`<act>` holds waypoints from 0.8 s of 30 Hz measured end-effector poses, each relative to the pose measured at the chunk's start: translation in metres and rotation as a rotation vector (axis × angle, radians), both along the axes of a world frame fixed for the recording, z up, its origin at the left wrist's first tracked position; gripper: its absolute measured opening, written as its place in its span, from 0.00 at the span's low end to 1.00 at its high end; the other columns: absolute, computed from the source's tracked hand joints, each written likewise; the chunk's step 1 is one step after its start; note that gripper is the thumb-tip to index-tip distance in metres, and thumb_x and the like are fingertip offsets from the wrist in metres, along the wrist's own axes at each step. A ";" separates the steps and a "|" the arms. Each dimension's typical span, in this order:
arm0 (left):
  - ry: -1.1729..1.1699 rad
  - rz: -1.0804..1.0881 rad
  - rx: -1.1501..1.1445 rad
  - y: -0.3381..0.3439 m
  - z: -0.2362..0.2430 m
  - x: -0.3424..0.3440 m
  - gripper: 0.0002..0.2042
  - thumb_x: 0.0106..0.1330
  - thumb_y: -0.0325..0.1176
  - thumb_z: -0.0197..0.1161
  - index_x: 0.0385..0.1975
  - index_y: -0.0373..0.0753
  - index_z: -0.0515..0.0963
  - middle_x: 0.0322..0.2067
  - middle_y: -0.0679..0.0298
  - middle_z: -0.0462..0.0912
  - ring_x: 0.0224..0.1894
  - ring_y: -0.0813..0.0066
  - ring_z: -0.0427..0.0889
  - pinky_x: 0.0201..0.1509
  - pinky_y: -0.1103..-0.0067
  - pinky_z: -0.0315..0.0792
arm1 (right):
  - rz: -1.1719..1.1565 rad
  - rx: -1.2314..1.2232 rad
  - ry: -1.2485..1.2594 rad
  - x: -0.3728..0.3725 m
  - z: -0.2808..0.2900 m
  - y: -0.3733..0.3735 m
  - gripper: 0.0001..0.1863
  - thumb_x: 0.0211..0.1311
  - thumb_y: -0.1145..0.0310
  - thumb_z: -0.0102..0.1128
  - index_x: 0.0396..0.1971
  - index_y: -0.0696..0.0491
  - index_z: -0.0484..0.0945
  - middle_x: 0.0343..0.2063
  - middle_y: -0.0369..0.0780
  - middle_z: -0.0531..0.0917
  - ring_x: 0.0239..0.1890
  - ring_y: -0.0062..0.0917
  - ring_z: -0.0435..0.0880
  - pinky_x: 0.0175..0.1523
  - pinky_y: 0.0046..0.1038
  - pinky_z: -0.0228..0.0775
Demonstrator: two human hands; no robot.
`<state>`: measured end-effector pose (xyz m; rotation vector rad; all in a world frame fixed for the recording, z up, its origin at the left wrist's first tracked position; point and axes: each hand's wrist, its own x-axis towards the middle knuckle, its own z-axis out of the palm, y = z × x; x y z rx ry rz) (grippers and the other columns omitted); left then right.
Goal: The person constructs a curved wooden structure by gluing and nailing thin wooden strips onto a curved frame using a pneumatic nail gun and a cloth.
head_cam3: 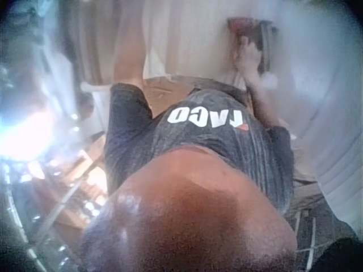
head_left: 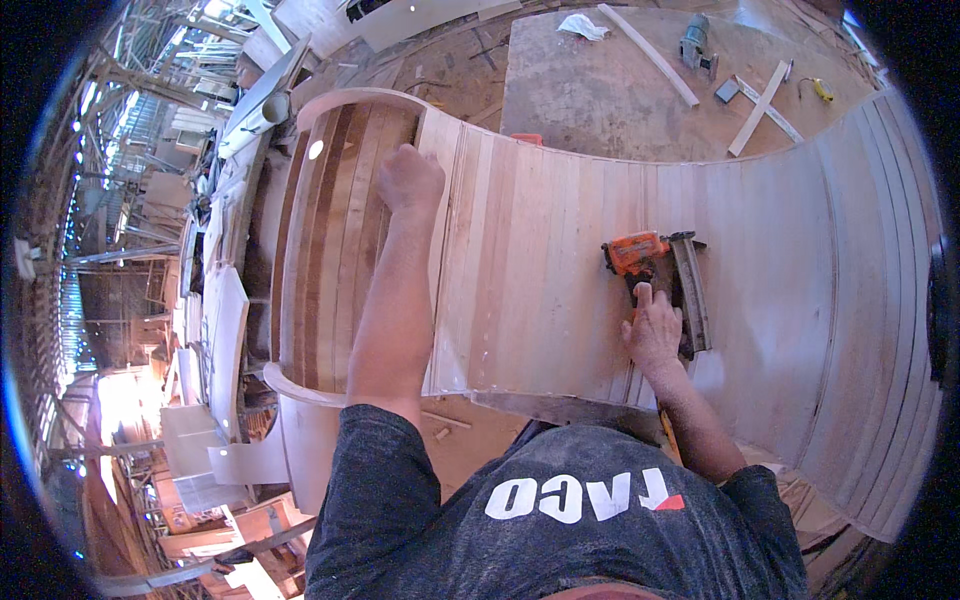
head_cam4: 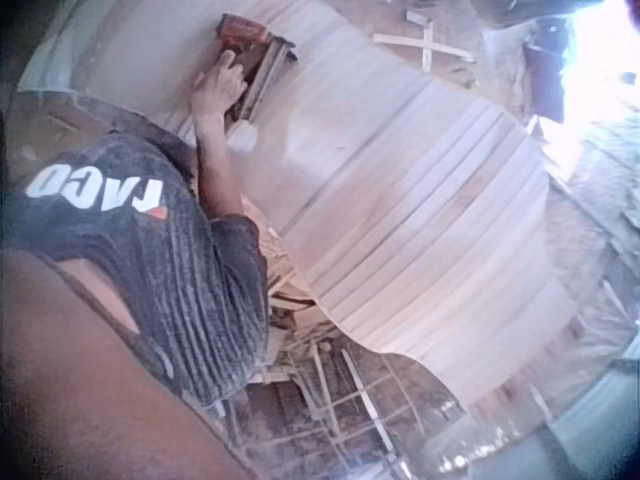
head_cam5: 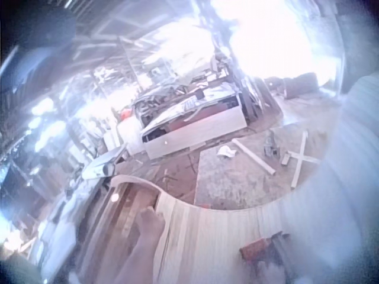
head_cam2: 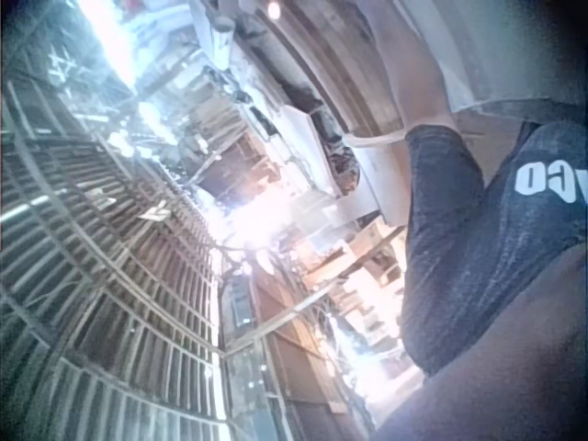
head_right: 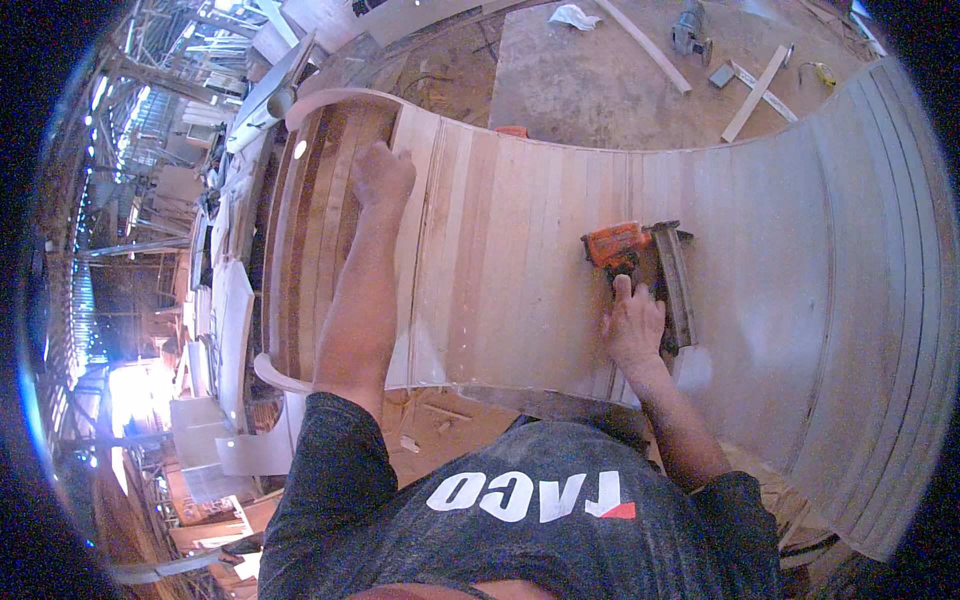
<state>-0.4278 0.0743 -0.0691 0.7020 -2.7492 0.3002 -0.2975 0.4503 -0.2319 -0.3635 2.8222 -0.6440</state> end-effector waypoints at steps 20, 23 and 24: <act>0.167 0.037 0.067 -0.020 -0.015 0.002 0.20 0.61 0.45 0.68 0.40 0.31 0.85 0.37 0.43 0.87 0.42 0.44 0.88 0.46 0.57 0.81 | -0.080 -0.079 0.021 -0.006 -0.018 -0.009 0.30 0.58 0.72 0.66 0.60 0.44 0.64 0.40 0.49 0.79 0.35 0.49 0.87 0.38 0.48 0.81; 0.083 0.063 0.100 -0.008 -0.006 -0.002 0.19 0.61 0.45 0.68 0.37 0.31 0.86 0.37 0.43 0.87 0.42 0.44 0.88 0.46 0.57 0.80 | -0.120 -0.140 -0.099 -0.011 0.001 -0.002 0.36 0.54 0.76 0.69 0.62 0.44 0.63 0.44 0.50 0.78 0.41 0.51 0.85 0.46 0.51 0.78; 0.076 0.069 0.101 -0.005 -0.004 -0.002 0.19 0.62 0.45 0.68 0.37 0.31 0.86 0.37 0.43 0.87 0.42 0.43 0.88 0.46 0.57 0.80 | -0.118 -0.184 -0.110 -0.009 0.007 0.001 0.39 0.54 0.77 0.68 0.66 0.43 0.61 0.45 0.50 0.79 0.43 0.50 0.85 0.47 0.50 0.78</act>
